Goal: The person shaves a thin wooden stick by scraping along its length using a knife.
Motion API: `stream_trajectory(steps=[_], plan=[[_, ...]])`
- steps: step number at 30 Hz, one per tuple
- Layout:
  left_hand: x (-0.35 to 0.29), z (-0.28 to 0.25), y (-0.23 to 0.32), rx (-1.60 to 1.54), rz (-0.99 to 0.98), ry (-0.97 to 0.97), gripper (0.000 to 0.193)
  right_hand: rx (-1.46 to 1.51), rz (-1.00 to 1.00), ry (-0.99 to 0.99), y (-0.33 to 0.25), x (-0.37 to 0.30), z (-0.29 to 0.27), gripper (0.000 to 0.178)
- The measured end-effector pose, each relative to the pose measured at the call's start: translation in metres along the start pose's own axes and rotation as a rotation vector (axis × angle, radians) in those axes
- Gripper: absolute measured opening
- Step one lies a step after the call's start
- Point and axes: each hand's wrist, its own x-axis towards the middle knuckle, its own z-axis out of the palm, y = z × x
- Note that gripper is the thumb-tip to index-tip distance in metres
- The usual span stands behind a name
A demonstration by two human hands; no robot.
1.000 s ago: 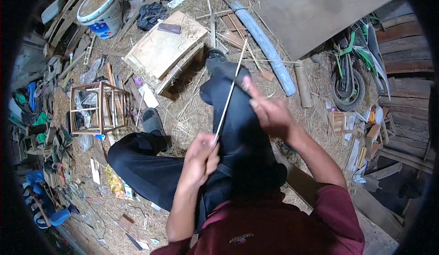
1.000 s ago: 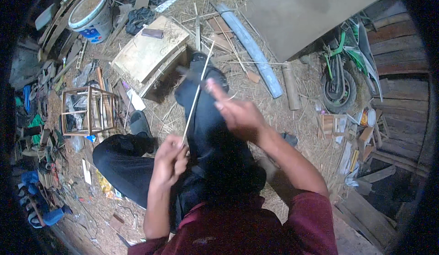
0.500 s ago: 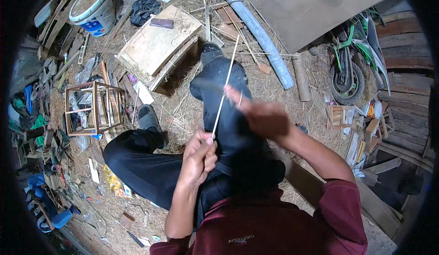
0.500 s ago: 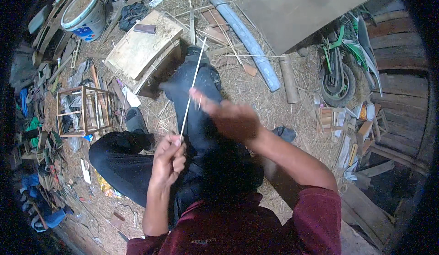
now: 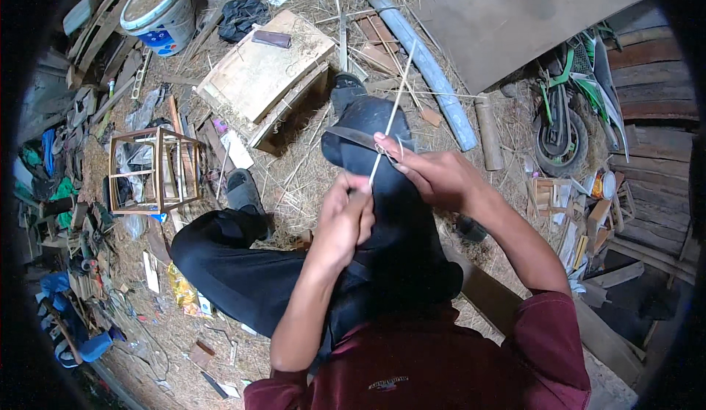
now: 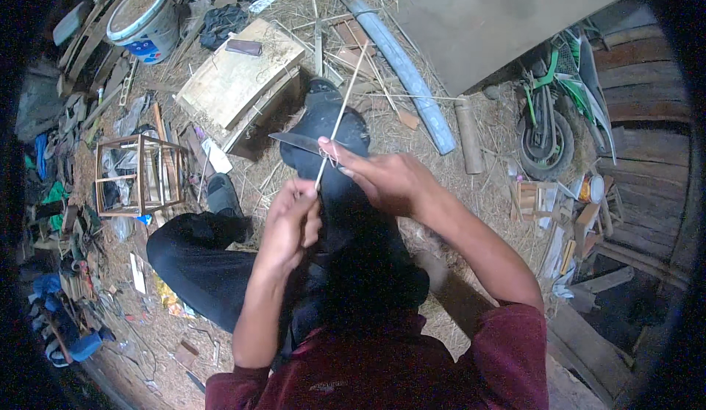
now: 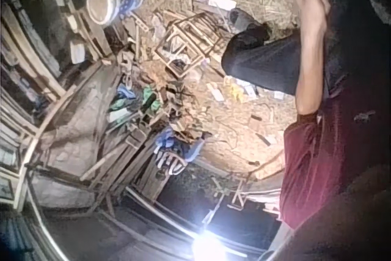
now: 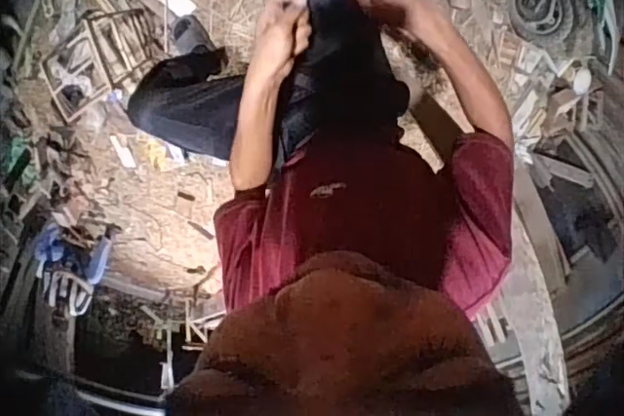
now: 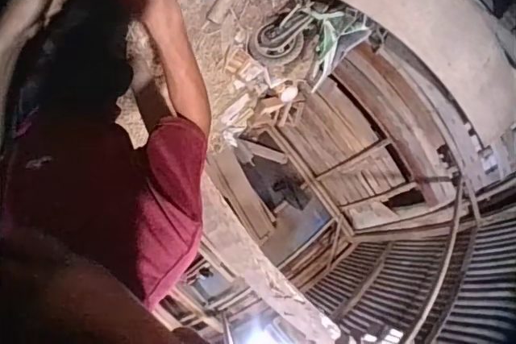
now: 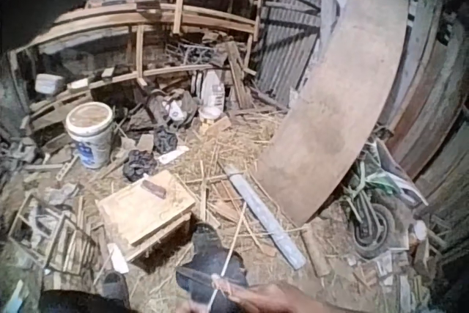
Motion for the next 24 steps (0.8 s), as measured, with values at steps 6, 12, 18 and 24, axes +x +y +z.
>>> stream_trajectory(steps=[6, 12, 18, 24], plan=[[0.009, 0.000, 0.000, -0.073, 0.029, 0.011, 0.005, -0.032, -0.015, 0.069, 0.014, 0.011, 0.003, 0.058], [-0.049, -0.029, -0.029, -0.049, -0.040, 0.029, 0.007, -0.035, 0.123, 0.066, 0.018, 0.006, -0.002, 0.054], [-0.091, -0.056, -0.040, -0.135, -0.117, -0.021, 0.010, -0.007, 0.077, 0.110, 0.015, -0.007, 0.000, 0.055], [-0.142, -0.073, -0.048, -0.237, -0.138, 0.129, 0.008, 0.152, 0.117, 0.330, 0.018, 0.005, 0.005, 0.053]])
